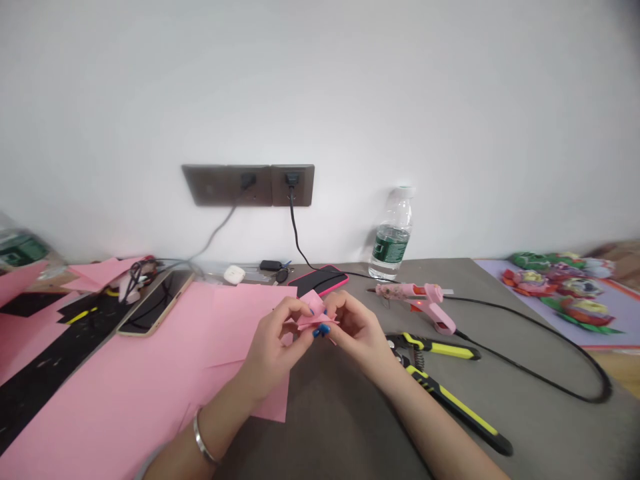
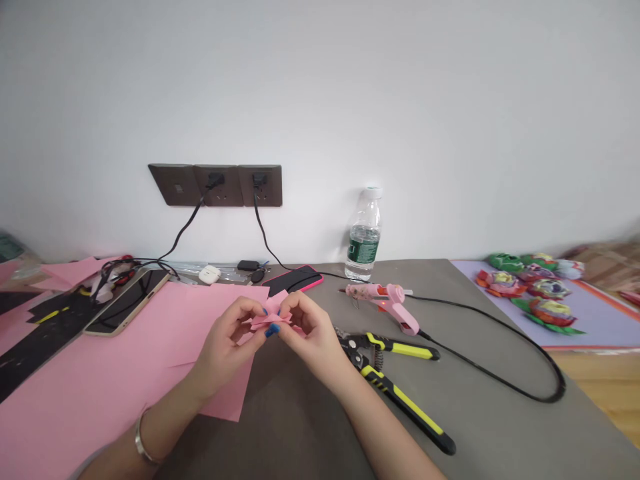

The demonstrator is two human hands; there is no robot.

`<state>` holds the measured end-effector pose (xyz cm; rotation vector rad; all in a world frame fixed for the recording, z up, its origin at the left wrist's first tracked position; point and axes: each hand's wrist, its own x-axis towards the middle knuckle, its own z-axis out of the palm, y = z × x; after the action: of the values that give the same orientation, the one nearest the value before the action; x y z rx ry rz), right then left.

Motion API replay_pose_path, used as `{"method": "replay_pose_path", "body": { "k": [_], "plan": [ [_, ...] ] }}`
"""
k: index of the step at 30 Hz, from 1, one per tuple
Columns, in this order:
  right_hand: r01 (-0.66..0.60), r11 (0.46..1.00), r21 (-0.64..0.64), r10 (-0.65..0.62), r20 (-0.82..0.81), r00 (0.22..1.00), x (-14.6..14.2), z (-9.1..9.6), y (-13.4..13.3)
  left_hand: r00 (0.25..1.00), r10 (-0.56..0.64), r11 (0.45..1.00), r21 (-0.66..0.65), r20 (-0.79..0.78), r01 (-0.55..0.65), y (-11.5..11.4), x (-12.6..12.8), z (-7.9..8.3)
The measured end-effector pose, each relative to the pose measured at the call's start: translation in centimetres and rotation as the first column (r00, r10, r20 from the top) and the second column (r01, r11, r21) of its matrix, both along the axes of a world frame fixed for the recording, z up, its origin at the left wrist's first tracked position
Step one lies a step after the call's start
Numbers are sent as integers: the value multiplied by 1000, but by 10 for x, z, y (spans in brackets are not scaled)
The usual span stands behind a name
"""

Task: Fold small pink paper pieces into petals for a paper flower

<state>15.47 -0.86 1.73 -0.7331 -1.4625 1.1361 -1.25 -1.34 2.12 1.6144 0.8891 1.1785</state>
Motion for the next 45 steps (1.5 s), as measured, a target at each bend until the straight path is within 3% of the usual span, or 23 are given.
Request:
{"method": "replay_pose_path", "body": {
  "k": [4, 8, 14, 17, 20, 25, 34, 40, 45],
  "plan": [
    [44, 990, 134, -53, 64, 997, 1, -3, 0, 999, 44, 999, -1, 8, -44, -3, 0, -2],
    [54, 983, 175, -71, 92, 993, 2, 1, 0, 999, -6, 999, 34, 39, 5, -2, 0, 0],
    [117, 991, 64, -116, -21, 993, 0, 1, 0, 993, -91, 992, -80, 78, 97, 1, 1, 3],
    [140, 990, -12, -140, -20, 990, -1, -1, 2, 989, -59, 984, -159, 133, 80, 4, 0, 2],
    [160, 987, 6, -160, 15, 987, -1, -4, 3, 985, 13, 986, -166, 171, 16, 5, 0, 1],
    [199, 962, 185, -215, 69, 974, -1, -5, 2, 978, 90, 996, -43, 189, -84, 4, 1, 0],
    [191, 906, 378, -261, 143, 955, 1, -5, 1, 990, 72, 974, 203, 124, -97, 5, -1, -7],
    [178, 885, 429, -269, 160, 950, 1, -2, 1, 993, 115, 927, 361, -17, -101, 7, -4, -2],
    [122, 911, 395, -223, 221, 949, 1, 2, 0, 993, 95, 947, 301, 66, -110, 6, -2, -4]
  ]
}}
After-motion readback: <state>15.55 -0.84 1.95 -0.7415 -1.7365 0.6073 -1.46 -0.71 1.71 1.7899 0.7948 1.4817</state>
